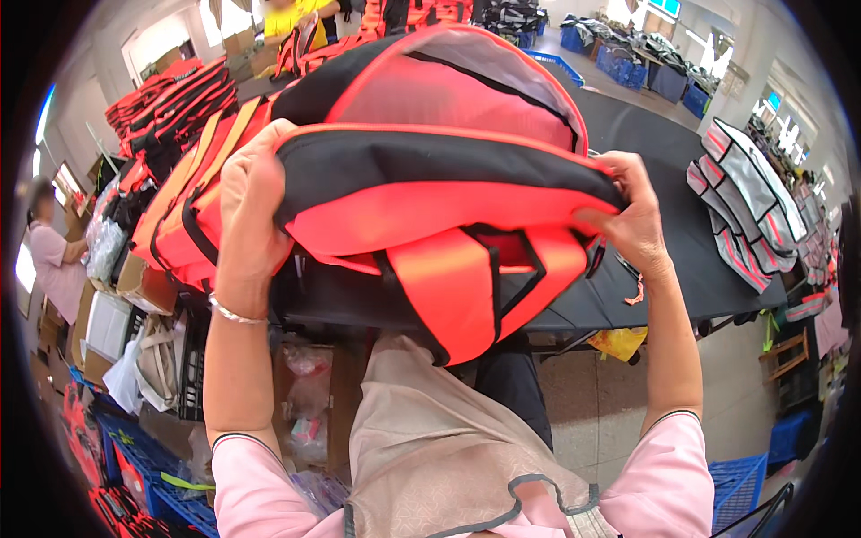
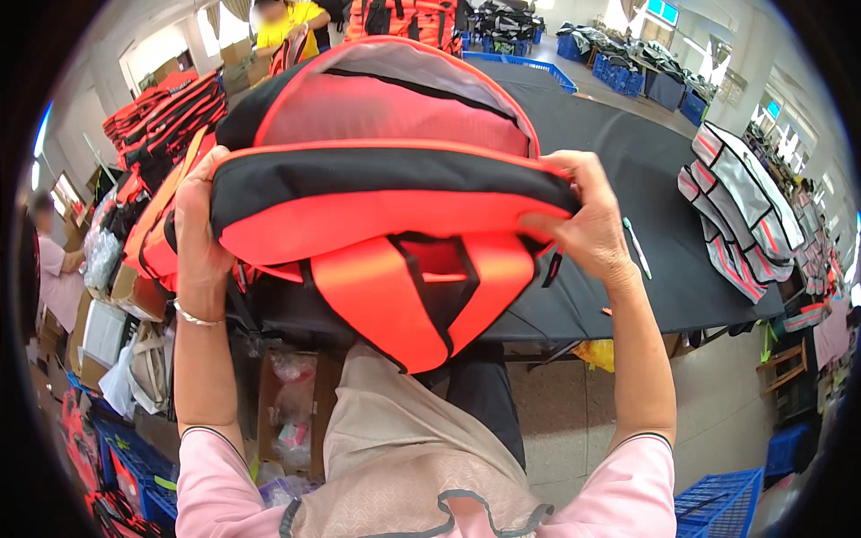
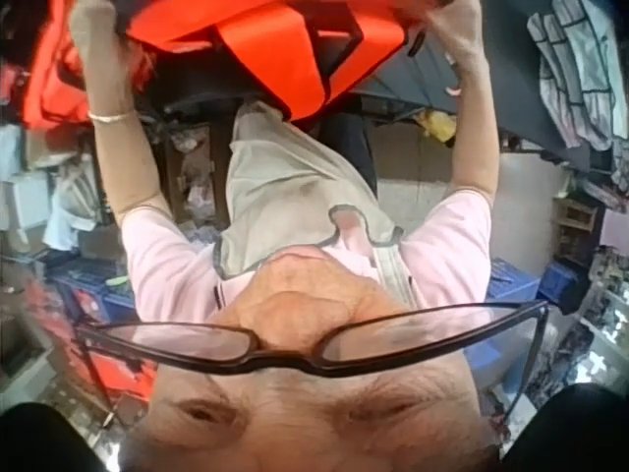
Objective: Inspecting bright orange backpacks for loose threads and using small scissors to trim them, then checking internal pockets.
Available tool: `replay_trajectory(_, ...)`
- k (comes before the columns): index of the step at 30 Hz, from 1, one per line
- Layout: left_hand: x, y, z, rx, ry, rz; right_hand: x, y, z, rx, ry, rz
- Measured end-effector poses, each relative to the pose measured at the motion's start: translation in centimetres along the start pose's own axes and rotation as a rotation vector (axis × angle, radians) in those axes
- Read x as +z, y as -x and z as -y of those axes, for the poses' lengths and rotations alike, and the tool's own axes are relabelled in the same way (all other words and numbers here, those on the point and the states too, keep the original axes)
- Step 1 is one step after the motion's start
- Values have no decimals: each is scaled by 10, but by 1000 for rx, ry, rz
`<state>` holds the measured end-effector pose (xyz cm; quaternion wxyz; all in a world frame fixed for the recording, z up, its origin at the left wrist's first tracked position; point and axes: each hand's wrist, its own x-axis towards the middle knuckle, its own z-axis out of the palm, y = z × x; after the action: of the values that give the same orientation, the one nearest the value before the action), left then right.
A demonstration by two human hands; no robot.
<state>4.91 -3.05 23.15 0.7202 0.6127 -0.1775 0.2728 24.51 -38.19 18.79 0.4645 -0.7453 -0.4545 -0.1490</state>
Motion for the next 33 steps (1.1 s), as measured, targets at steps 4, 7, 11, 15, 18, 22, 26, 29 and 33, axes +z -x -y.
replay_trajectory(4, 25, 1, -46, 327, -707, 137, -26, -11, 8, -220, 125, -367)
replay_trajectory(7, 11, -2, -39, 528, -1098, 89, -22, -20, 11, -221, 116, -445)
replay_trajectory(11, 29, 4, -39, 422, -1263, -139, -25, -21, 13, -44, -30, -474)
replay_trajectory(15, 35, -32, -75, 556, -1290, -310, -65, -59, 69, -172, 256, -544)
replay_trajectory(18, 34, -77, -107, 542, -1383, -274, -98, -112, 75, -189, 86, -494)
replay_trajectory(22, -18, -124, -66, 300, -1308, -304, -70, -177, 31, -38, -11, -345)
replay_trajectory(26, -73, -95, 78, 49, -1283, -349, 24, -164, -106, -79, 109, -172)
replay_trajectory(29, -101, -5, 170, -73, -1359, 31, 110, -74, -150, 268, 153, 245)
replay_trajectory(33, -81, 85, 231, 182, -1665, 137, 167, 45, -205, 148, 325, 257)
